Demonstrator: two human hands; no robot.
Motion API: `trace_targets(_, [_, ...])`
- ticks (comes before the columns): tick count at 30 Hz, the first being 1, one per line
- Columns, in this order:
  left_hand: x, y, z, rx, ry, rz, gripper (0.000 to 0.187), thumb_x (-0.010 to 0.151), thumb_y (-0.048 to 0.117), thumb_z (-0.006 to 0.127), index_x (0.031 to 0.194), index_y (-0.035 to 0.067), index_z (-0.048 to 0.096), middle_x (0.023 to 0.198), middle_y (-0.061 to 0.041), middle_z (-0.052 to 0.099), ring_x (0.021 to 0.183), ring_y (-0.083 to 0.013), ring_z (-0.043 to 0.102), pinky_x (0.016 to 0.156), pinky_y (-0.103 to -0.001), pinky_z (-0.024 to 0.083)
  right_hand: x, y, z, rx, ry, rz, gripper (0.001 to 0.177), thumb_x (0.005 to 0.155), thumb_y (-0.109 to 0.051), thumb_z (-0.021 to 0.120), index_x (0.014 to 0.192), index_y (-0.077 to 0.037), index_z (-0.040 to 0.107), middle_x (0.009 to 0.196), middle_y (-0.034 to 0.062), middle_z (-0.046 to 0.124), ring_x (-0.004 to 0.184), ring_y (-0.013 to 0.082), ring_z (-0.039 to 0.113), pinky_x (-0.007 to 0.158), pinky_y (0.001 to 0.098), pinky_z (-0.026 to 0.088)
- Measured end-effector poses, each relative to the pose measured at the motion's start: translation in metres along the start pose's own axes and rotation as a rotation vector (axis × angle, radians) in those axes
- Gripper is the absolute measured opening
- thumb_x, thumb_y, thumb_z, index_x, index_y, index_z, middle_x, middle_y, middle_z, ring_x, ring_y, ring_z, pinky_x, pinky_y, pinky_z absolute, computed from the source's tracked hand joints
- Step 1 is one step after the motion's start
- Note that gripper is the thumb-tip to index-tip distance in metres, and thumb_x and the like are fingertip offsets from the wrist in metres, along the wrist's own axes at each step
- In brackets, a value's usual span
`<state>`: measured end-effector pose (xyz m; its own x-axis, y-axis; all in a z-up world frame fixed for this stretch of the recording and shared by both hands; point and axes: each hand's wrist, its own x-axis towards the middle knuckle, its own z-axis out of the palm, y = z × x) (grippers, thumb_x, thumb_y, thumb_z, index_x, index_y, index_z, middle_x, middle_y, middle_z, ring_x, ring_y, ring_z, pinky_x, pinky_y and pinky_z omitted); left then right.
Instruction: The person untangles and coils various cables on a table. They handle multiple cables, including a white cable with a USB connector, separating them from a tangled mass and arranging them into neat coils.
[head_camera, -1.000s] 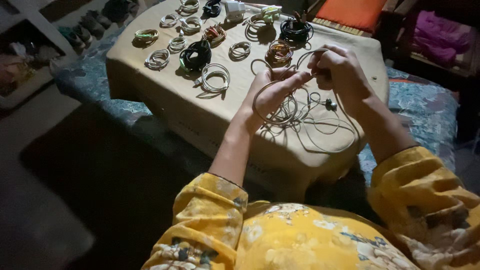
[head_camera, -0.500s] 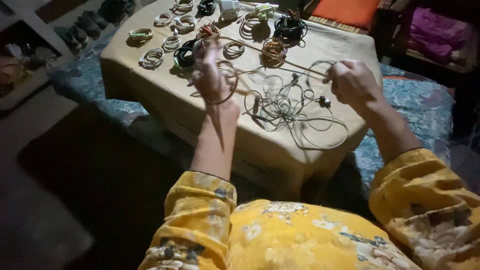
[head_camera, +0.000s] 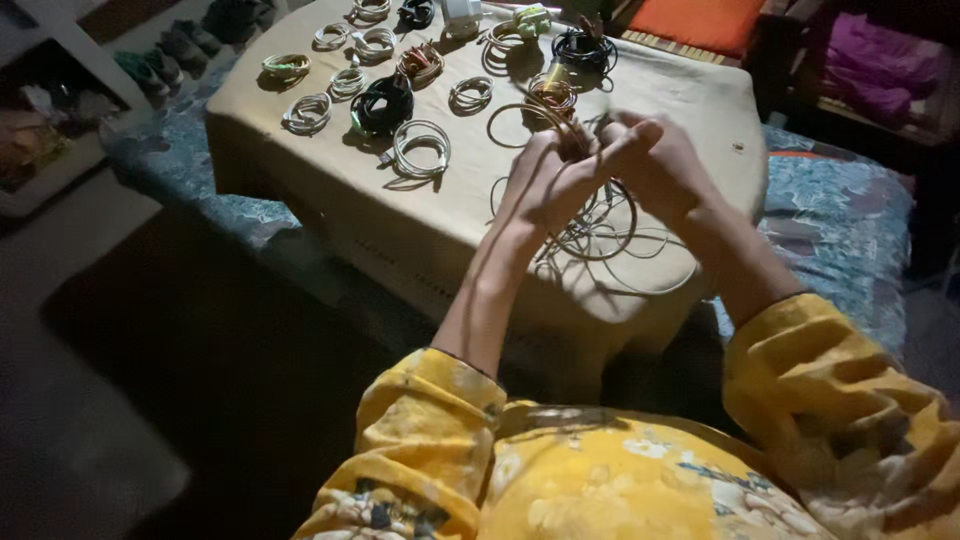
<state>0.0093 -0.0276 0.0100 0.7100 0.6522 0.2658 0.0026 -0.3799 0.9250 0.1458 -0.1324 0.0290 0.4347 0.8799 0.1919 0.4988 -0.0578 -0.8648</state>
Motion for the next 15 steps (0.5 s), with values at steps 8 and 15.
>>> trace_targets(8, [0.000,0.014,-0.015,0.025,0.429,-0.207,0.045,0.101,0.047,0.043,0.096,0.012,0.070,0.077,-0.006,0.076,0.062,-0.0190,0.070,0.056,-0.042,0.058,-0.008,0.000,0.001,-0.130,0.104,0.220,0.034,0.103,-0.025,0.040,0.107,-0.004,0.067,0.079,0.0087,0.069,0.065,0.0177,0.061,0.058,0.0354,0.051])
trace_targets(15, [0.012,-0.009,-0.061,-0.200,0.964,-0.032,0.036,0.101,0.043,0.059,0.104,0.008,0.068,0.090,-0.008,0.077,0.071,-0.0126,0.070,0.059,-0.027,0.057,-0.022,0.045,-0.014,-0.622,0.300,0.218,0.060,0.092,-0.032,0.075,0.128,0.009,0.050,0.117,0.0287,0.058,0.102,0.0368,0.059,0.085,0.0455,0.052])
